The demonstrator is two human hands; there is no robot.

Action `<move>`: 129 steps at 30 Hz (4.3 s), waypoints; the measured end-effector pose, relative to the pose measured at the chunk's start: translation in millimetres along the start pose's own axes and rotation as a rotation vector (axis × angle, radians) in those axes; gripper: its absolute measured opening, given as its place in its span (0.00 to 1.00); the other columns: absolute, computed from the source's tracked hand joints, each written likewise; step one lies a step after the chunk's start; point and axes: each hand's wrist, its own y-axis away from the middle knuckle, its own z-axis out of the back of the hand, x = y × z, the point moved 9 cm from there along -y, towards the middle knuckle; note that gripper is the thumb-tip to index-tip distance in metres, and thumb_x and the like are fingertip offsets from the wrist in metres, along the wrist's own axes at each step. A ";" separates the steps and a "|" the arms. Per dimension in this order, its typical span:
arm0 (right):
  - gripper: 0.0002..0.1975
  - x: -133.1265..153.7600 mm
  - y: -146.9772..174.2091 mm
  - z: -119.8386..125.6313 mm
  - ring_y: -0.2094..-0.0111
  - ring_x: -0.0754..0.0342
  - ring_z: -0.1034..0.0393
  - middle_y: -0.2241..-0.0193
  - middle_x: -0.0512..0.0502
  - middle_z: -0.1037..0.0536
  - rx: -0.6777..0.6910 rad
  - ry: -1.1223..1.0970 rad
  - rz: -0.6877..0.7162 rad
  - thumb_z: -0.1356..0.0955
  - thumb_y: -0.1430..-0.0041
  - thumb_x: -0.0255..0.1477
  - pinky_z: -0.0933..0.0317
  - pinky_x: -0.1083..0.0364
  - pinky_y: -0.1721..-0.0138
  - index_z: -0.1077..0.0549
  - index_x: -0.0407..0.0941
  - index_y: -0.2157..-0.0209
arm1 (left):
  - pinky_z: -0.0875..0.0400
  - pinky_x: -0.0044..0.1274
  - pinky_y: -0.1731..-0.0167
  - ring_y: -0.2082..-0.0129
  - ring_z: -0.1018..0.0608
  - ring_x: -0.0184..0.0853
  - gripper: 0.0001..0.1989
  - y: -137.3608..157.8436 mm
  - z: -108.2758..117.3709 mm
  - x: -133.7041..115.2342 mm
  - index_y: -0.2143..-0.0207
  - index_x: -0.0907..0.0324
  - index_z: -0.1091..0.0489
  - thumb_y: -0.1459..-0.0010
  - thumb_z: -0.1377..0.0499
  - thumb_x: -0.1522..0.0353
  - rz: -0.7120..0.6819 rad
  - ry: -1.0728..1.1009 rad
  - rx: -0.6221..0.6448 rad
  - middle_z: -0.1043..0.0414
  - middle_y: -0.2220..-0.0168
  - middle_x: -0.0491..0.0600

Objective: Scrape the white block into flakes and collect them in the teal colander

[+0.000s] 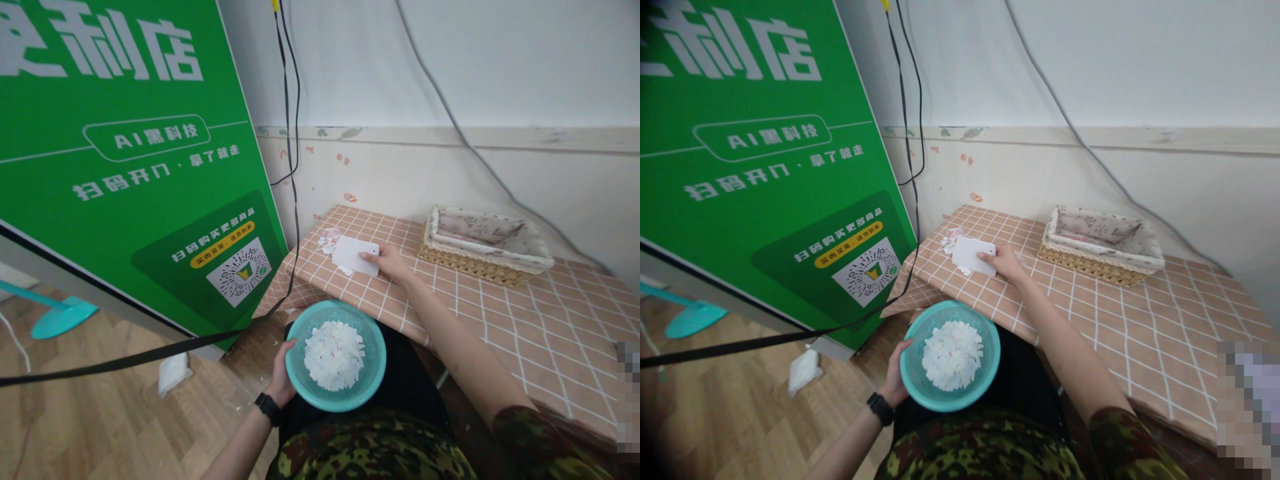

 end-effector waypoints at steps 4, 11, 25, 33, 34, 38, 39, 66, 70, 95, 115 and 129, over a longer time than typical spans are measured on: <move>0.20 -11.5 -2.7 15.6 0.77 0.55 0.32 0.73 0.44 0.22 0.003 -0.096 -0.042 0.26 0.60 0.40 0.40 0.58 0.78 0.25 0.38 0.70 | 0.31 0.37 0.58 0.65 0.22 0.46 0.13 -0.6 2.4 0.6 0.67 0.65 0.28 0.50 0.41 0.64 0.001 0.016 -0.016 0.22 0.70 0.56; 0.20 -32.3 -7.2 26.7 0.72 0.51 0.27 0.68 0.40 0.21 0.101 -0.238 -0.166 0.24 0.65 0.34 0.33 0.54 0.71 0.24 0.38 0.68 | 0.31 0.37 0.57 0.63 0.22 0.47 0.14 -0.4 0.8 1.6 0.66 0.66 0.28 0.50 0.41 0.64 0.012 0.013 -0.001 0.22 0.69 0.57; 0.19 -23.5 -4.2 23.1 0.74 0.53 0.28 0.70 0.41 0.21 0.066 -0.243 -0.127 0.24 0.65 0.35 0.34 0.56 0.74 0.23 0.39 0.70 | 0.31 0.37 0.57 0.67 0.21 0.45 0.14 1.9 -3.8 0.6 0.65 0.66 0.28 0.49 0.41 0.63 0.010 -0.020 0.001 0.22 0.70 0.57; 0.20 -25.9 -6.3 33.2 0.74 0.52 0.28 0.70 0.42 0.21 0.000 -0.311 -0.160 0.23 0.67 0.35 0.34 0.55 0.74 0.23 0.40 0.69 | 0.32 0.38 0.57 0.66 0.21 0.46 0.16 1.0 -0.9 1.9 0.64 0.67 0.28 0.49 0.41 0.63 0.017 -0.033 0.010 0.22 0.69 0.58; 0.21 -27.7 -6.7 36.1 0.74 0.52 0.28 0.70 0.42 0.21 -0.019 -0.315 -0.167 0.23 0.67 0.35 0.34 0.54 0.74 0.24 0.40 0.69 | 0.32 0.39 0.57 0.66 0.21 0.46 0.16 1.1 -1.5 2.2 0.63 0.67 0.28 0.49 0.41 0.63 0.021 -0.030 0.015 0.22 0.68 0.59; 0.21 -31.8 -6.1 35.0 0.76 0.53 0.28 0.72 0.42 0.21 0.005 -0.257 -0.189 0.23 0.68 0.35 0.35 0.55 0.76 0.24 0.38 0.70 | 0.32 0.39 0.56 0.64 0.22 0.47 0.17 1.5 -3.5 2.6 0.61 0.67 0.28 0.49 0.42 0.63 0.030 -0.016 0.017 0.22 0.67 0.59; 0.20 -31.3 -5.6 31.8 0.75 0.52 0.28 0.72 0.41 0.21 0.035 -0.254 -0.188 0.23 0.68 0.34 0.34 0.56 0.75 0.23 0.38 0.70 | 0.32 0.39 0.56 0.64 0.22 0.48 0.17 1.7 -4.0 2.2 0.61 0.67 0.28 0.49 0.42 0.63 0.028 -0.018 0.016 0.22 0.68 0.58; 0.32 2.8 2.3 15.5 0.62 0.51 0.29 0.56 0.44 0.25 0.199 -0.108 0.051 0.26 0.63 0.28 0.33 0.54 0.64 0.30 0.46 0.51 | 0.30 0.35 0.58 0.65 0.21 0.45 0.13 30.1 -67.1 -41.0 0.62 0.67 0.27 0.48 0.41 0.67 -0.060 0.001 0.076 0.22 0.67 0.57; 0.28 5.8 2.5 23.1 0.66 0.52 0.29 0.62 0.45 0.23 0.156 0.113 0.061 0.27 0.60 0.30 0.34 0.55 0.68 0.28 0.43 0.53 | 0.30 0.34 0.59 0.65 0.21 0.45 0.13 28.5 -70.7 -46.1 0.63 0.67 0.27 0.48 0.41 0.67 -0.087 -0.011 0.084 0.22 0.67 0.57; 0.24 28.1 5.0 14.0 0.59 0.48 0.30 0.57 0.42 0.24 -0.151 0.402 0.280 0.30 0.53 0.33 0.37 0.48 0.56 0.29 0.44 0.51 | 0.31 0.36 0.57 0.61 0.23 0.47 0.17 9.7 -55.1 -68.7 0.57 0.68 0.29 0.46 0.43 0.66 -0.095 -0.077 0.144 0.23 0.63 0.59; 0.28 24.9 10.7 -2.3 0.62 0.49 0.30 0.56 0.44 0.25 -0.023 0.319 0.213 0.29 0.53 0.36 0.35 0.49 0.60 0.31 0.46 0.49 | 0.31 0.36 0.57 0.63 0.22 0.46 0.11 11.5 -52.4 -65.7 0.65 0.66 0.28 0.47 0.42 0.66 -0.070 -0.037 0.142 0.22 0.69 0.57; 0.26 39.5 33.5 -47.1 0.59 0.49 0.30 0.55 0.45 0.25 0.327 0.123 0.187 0.29 0.53 0.36 0.35 0.50 0.58 0.30 0.46 0.51 | 0.31 0.36 0.57 0.64 0.22 0.46 0.12 15.5 -56.8 -67.2 0.64 0.66 0.28 0.48 0.42 0.66 -0.077 -0.050 0.125 0.22 0.69 0.57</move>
